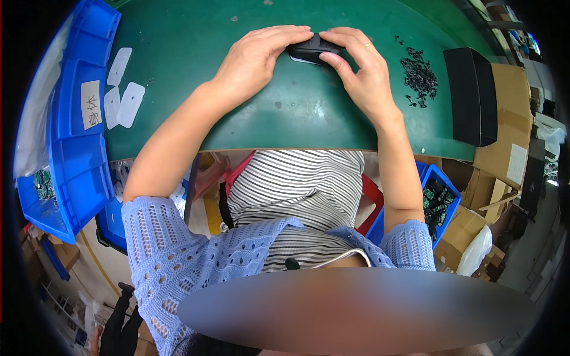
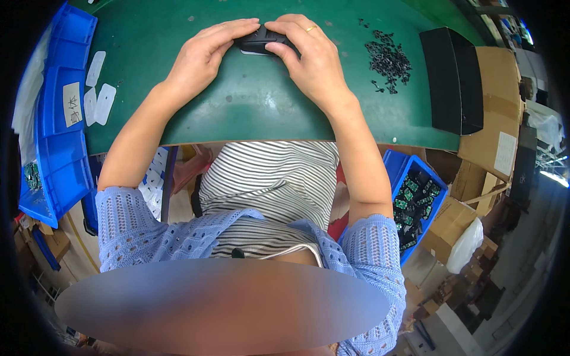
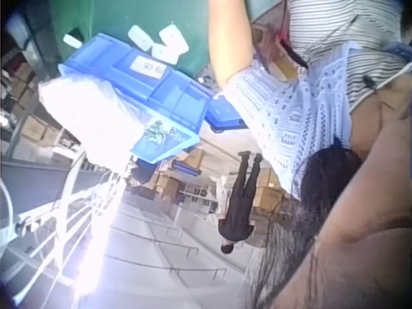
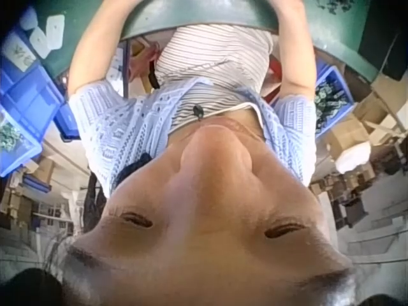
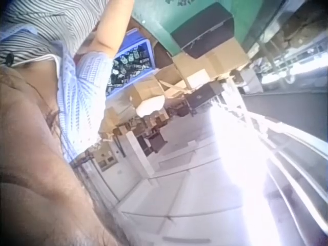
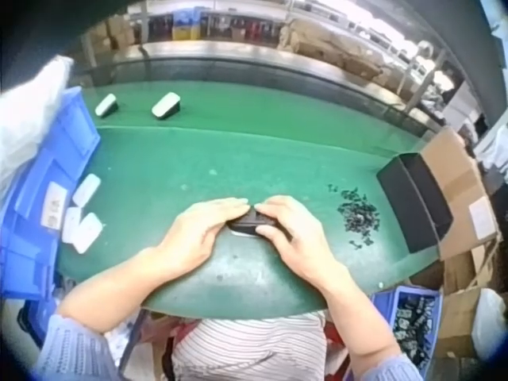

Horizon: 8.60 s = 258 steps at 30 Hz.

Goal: The person picks up a white plastic piece, inserts a small black component into it, and then fits a circuit board and a black casing onto the assembly. After pressing the parts together, the person sets the completed unit aside and repeats the process.

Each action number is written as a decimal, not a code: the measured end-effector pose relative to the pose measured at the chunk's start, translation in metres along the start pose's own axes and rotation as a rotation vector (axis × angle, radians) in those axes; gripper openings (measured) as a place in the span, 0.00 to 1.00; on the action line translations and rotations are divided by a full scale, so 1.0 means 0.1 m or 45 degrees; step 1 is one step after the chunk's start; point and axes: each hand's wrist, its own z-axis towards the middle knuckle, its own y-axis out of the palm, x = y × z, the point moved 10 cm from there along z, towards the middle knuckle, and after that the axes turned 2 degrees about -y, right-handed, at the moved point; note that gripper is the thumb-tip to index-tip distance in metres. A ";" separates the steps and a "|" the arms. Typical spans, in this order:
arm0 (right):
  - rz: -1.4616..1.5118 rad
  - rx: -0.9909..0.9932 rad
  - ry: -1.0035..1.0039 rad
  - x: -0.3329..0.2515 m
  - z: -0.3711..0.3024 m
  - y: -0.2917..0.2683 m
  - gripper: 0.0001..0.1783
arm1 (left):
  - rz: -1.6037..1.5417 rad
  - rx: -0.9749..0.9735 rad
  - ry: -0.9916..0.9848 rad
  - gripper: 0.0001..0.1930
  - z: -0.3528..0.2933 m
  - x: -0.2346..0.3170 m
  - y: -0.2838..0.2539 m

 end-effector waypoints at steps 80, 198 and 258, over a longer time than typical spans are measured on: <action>0.718 0.280 0.582 0.76 0.15 0.06 0.18 | 1.265 0.404 -0.014 0.11 0.31 -0.42 -1.16; 0.548 0.263 0.498 0.57 -0.05 -0.09 0.09 | -1.006 0.212 -0.569 0.06 0.18 -0.17 0.37; -1.254 0.086 2.450 1.75 -6.39 -2.87 0.31 | 1.094 -0.114 -0.074 0.26 0.33 0.06 0.53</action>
